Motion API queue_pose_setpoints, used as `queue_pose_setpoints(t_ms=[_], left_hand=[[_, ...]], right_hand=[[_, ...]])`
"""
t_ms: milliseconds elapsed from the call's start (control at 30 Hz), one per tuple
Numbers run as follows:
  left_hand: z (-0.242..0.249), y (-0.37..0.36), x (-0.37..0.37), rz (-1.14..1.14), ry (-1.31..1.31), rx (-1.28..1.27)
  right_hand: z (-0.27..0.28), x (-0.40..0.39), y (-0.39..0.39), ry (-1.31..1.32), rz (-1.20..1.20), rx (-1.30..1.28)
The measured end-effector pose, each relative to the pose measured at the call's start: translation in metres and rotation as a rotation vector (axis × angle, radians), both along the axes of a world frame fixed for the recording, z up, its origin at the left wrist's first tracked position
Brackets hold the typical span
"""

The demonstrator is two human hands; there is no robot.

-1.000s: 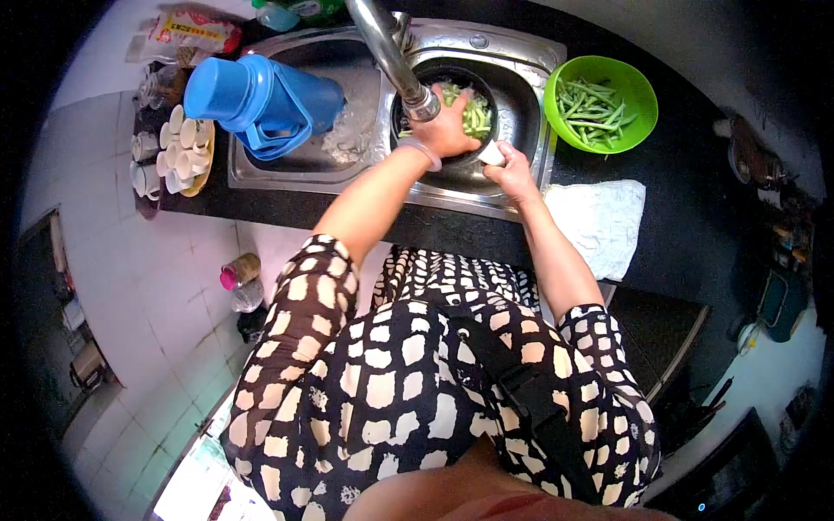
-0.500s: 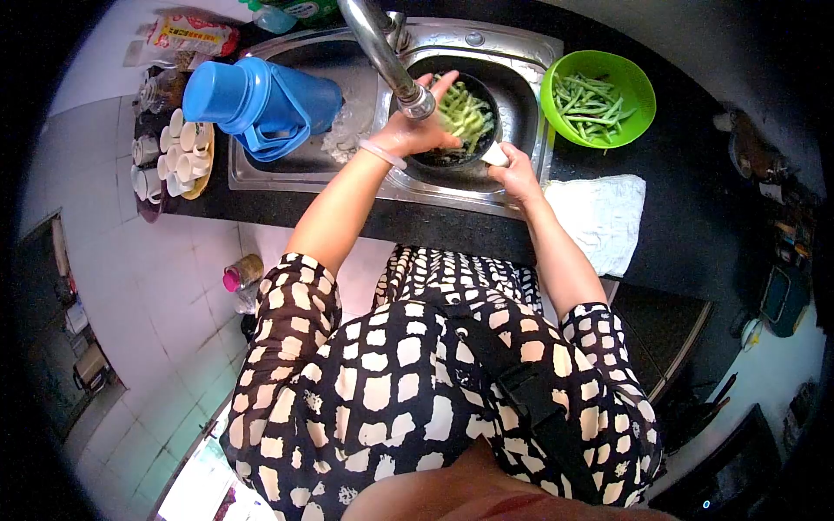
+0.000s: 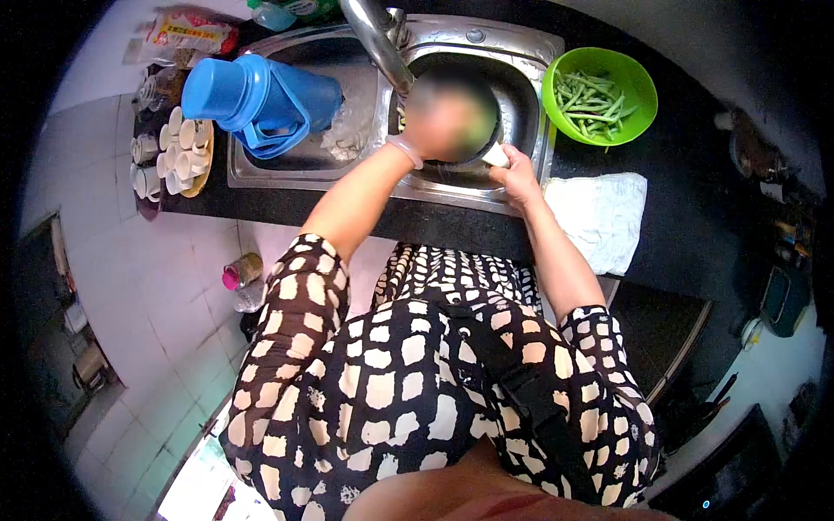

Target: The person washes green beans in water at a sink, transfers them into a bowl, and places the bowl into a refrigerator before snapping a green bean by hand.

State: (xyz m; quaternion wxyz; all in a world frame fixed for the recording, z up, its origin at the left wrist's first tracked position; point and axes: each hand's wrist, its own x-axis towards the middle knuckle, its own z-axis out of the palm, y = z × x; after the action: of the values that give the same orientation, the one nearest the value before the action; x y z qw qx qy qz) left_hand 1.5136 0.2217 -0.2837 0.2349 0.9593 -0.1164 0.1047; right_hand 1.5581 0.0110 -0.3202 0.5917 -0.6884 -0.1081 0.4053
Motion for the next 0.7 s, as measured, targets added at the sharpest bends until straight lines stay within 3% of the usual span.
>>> queue_pose_setpoints(t_ms=[100,133,267,400,500,533,633,667,700], left_hand=[[0.044,-0.01,0.005,-0.009,-0.215,-0.019],[0.039,-0.006,0.007,-0.024,-0.243,-0.002],[0.022,-0.006,0.005,0.059,0.027,0.156],[0.0,-0.005,0.005,0.149,0.163,0.005],[0.02,-0.007,0.001,0.107,0.064,0.05],[0.017,-0.007,0.008,0.103,-0.256,-0.036],[0.026,-0.006,0.012,0.112,-0.355,0.064],[0.025,-0.009,0.012,0.156,-0.208,-0.073],[0.024,-0.009,0.014,0.148,-0.279,-0.032]], right_hand=[[0.011,0.001,-0.001,0.052,0.001,-0.024],[0.013,0.002,-0.001,0.049,0.013,-0.035],[0.014,0.002,-0.001,0.0,0.038,-0.041],[0.009,0.002,0.0,-0.098,0.057,-0.035],[0.003,0.001,-0.001,-0.061,0.064,-0.063],[-0.001,0.002,-0.002,-0.068,0.062,-0.06],[-0.004,0.004,-0.004,-0.06,0.036,-0.031],[-0.001,0.002,-0.005,-0.048,0.024,-0.036],[0.002,0.003,-0.004,-0.037,0.013,-0.039]])
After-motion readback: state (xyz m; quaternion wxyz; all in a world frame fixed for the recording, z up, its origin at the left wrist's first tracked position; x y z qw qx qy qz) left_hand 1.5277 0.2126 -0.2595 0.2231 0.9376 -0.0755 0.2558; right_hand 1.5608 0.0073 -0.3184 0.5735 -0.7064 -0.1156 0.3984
